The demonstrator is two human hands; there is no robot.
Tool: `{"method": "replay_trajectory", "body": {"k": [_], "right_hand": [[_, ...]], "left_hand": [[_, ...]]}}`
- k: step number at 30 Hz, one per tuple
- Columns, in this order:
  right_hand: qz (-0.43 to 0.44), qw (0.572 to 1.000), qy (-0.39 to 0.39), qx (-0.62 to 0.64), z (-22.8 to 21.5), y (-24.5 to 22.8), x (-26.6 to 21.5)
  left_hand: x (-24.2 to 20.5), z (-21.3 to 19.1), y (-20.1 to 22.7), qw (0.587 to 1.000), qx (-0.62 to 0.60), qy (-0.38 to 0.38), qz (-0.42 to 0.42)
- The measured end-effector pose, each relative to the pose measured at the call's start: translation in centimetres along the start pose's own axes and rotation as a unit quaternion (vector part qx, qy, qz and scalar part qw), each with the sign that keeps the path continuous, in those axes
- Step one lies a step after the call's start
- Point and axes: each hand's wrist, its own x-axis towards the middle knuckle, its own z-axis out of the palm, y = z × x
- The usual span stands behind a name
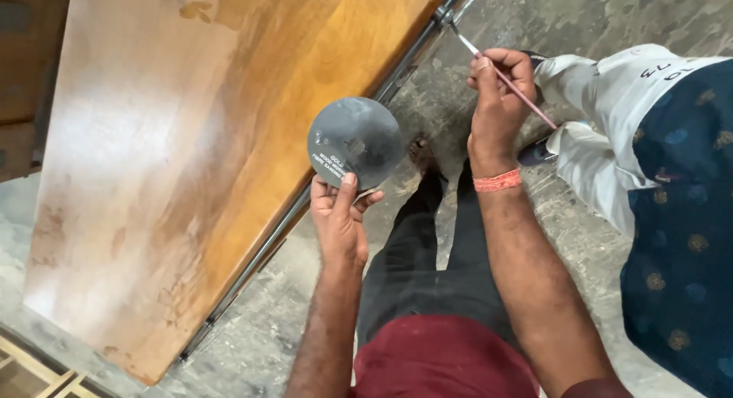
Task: The person holds a circular sanding disc and uses a small brush to apply a substance from a spray can onto the disc. They then use the disc to rub and treat a specific spot on the edge of a wooden cabinet door. The person repeats this process of applying the substance and rubbing the spot multiple times.
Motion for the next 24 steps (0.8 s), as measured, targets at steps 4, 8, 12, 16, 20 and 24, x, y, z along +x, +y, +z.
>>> {"method": "replay_trajectory", "body": {"k": [4, 8, 12, 16, 20, 24], "right_hand": [[-0.002, 1.0, -0.002, 0.009, 0.0, 0.0, -0.3], [-0.014, 1.0, -0.003, 0.003, 0.3, 0.8, -0.1], [-0.022, 1.0, -0.014, -0.011, 0.4, 0.0, -0.9], [-0.039, 0.999, -0.009, -0.012, 0.8, -0.1, -0.8], [-0.062, 0.997, -0.018, -0.042, 0.9, -0.1, -1.5], [-0.075, 0.994, -0.002, -0.081, 1.2, -0.3, -0.1]], "left_hand": [[0.0, -0.5, 0.0, 1.0, -0.011, -0.002, -0.002], [0.4, -0.2, 0.4, 1.0, 0.0, 0.004, -0.001], [0.1, -0.6, 0.3, 1.0, -0.011, 0.002, 0.002], [-0.3, -0.3, 0.6, 1.0, -0.017, -0.006, 0.011], [-0.3, -0.5, 0.7, 0.999, -0.03, -0.008, 0.019], [0.2, -0.7, 0.0, 1.0, -0.02, 0.008, 0.01]]}}
